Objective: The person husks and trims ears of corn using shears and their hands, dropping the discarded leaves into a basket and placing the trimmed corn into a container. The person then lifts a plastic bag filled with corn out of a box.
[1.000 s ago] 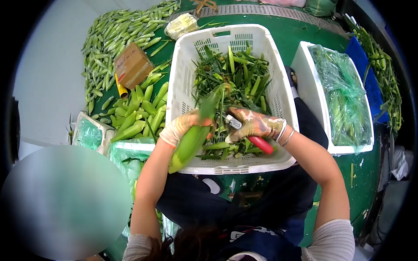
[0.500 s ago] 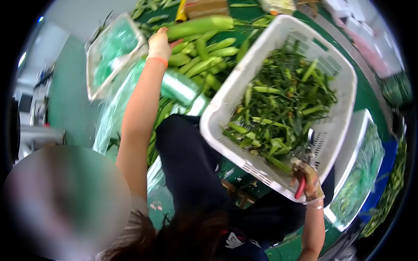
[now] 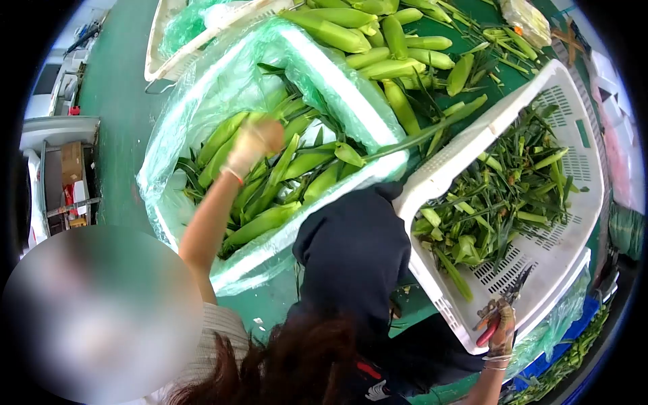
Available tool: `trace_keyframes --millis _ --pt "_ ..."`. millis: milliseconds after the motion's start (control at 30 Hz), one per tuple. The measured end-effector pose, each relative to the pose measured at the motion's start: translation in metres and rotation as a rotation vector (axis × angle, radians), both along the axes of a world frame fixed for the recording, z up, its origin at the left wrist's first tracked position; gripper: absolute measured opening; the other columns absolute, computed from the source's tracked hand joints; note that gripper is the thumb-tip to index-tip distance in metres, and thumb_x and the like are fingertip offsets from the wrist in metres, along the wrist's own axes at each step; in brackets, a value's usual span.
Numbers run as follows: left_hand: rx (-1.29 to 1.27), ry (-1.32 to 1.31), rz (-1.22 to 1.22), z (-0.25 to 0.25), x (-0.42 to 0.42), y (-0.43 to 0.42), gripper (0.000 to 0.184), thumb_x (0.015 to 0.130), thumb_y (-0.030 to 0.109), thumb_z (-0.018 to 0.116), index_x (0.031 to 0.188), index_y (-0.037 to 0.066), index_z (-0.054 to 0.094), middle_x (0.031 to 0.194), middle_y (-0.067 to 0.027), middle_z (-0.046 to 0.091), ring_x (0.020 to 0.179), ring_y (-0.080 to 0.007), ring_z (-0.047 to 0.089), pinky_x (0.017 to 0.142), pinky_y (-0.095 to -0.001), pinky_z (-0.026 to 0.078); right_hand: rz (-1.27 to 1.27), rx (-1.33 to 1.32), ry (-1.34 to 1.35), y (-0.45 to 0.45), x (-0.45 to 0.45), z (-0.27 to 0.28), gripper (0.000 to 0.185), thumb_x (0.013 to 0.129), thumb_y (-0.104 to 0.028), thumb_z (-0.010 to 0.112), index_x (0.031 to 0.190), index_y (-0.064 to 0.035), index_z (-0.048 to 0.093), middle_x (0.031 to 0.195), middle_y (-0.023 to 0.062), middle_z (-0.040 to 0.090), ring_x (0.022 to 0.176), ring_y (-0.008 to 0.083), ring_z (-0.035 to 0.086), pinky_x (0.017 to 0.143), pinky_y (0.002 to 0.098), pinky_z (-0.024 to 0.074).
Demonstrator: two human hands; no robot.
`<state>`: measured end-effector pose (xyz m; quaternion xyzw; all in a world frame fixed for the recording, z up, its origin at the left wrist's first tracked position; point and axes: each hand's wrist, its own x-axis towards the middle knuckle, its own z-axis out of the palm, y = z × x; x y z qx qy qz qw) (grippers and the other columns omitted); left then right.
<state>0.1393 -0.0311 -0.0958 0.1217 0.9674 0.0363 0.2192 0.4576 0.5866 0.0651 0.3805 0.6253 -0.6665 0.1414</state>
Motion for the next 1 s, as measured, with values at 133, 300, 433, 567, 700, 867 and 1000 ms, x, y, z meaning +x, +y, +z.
trace_keyframes --millis 133,300,433,567,700,867,1000 --pt "0.191 0.236 0.018 -0.085 0.068 0.061 0.026 0.078 0.019 0.058 0.098 0.002 0.061 0.091 -0.0162 0.061 0.087 -0.0286 0.062 0.077 -0.0397 0.051 -0.003 0.063 -0.04 -0.008 -0.012 -0.009 0.038 0.089 -0.036 0.058 0.108 -0.0032 0.052 0.083 0.0076 0.057 0.067 0.0192 0.058 0.064 0.035 0.0527" --pt "-0.092 0.127 0.134 -0.098 0.048 0.088 0.044 0.076 0.019 0.061 0.114 -0.001 0.049 0.093 -0.0153 0.062 0.085 -0.0295 0.062 0.073 -0.0372 0.051 0.173 0.196 -0.059 -0.03 -0.024 0.023 0.036 0.085 -0.016 0.059 0.115 -0.0015 0.045 0.088 0.0092 0.057 0.074 0.0194 0.061 0.061 0.0295 0.0514" --pt "0.247 -0.104 0.454 -0.012 0.034 0.081 0.066 0.066 0.026 0.078 0.119 0.001 0.048 0.105 -0.0185 0.064 0.095 -0.0274 0.064 0.084 -0.0357 0.05 0.042 0.253 -0.002 -0.025 0.002 0.018 0.039 0.079 -0.008 0.065 0.114 -0.0021 0.047 0.092 0.0081 0.058 0.076 0.0184 0.06 0.067 0.0302 0.0523" --pt "0.621 -0.061 0.449 0.083 0.03 0.053 0.063 0.064 0.026 0.08 0.117 0.003 0.054 0.099 -0.0113 0.067 0.085 -0.0167 0.063 0.079 -0.0281 0.049 -0.016 0.166 -0.035 -0.03 0.011 0.032 0.04 0.076 -0.006 0.067 0.111 -0.0029 0.05 0.092 0.0052 0.056 0.08 0.017 0.06 0.071 0.0302 0.0524" --pt "0.762 -0.226 0.461 0.213 0.03 0.061 0.065 0.068 0.021 0.079 0.122 -0.001 0.051 0.094 -0.009 0.064 0.078 -0.014 0.062 0.072 -0.0246 0.049 0.202 0.37 0.066 -0.058 0.009 0.06 0.042 0.069 -0.003 0.07 0.106 -0.0029 0.05 0.084 0.0022 0.055 0.075 0.0141 0.058 0.069 0.0281 0.0499" --pt "1.326 -0.06 0.493 0.369 0.064 0.096 0.072 0.077 0.033 0.069 0.134 -0.001 0.042 0.106 -0.014 0.061 0.075 -0.0155 0.063 0.064 -0.0237 0.053 0.471 0.643 0.1 -0.068 0.021 0.093 0.049 0.065 -0.012 0.077 0.104 -0.0012 0.049 0.075 0.0074 0.058 0.067 0.0204 0.059 0.063 0.0327 0.0501" --pt "1.602 -0.296 0.101 0.392 0.063 0.182 0.076 0.075 0.034 0.065 0.134 -0.004 0.036 0.121 -0.0191 0.054 0.09 -0.0266 0.063 0.078 -0.0362 0.055 0.46 0.678 0.157 -0.073 0.018 0.076 0.068 0.066 -0.023 0.078 0.119 0.0027 0.045 0.086 0.0172 0.064 0.081 0.03 0.065 0.072 0.0378 0.0521"
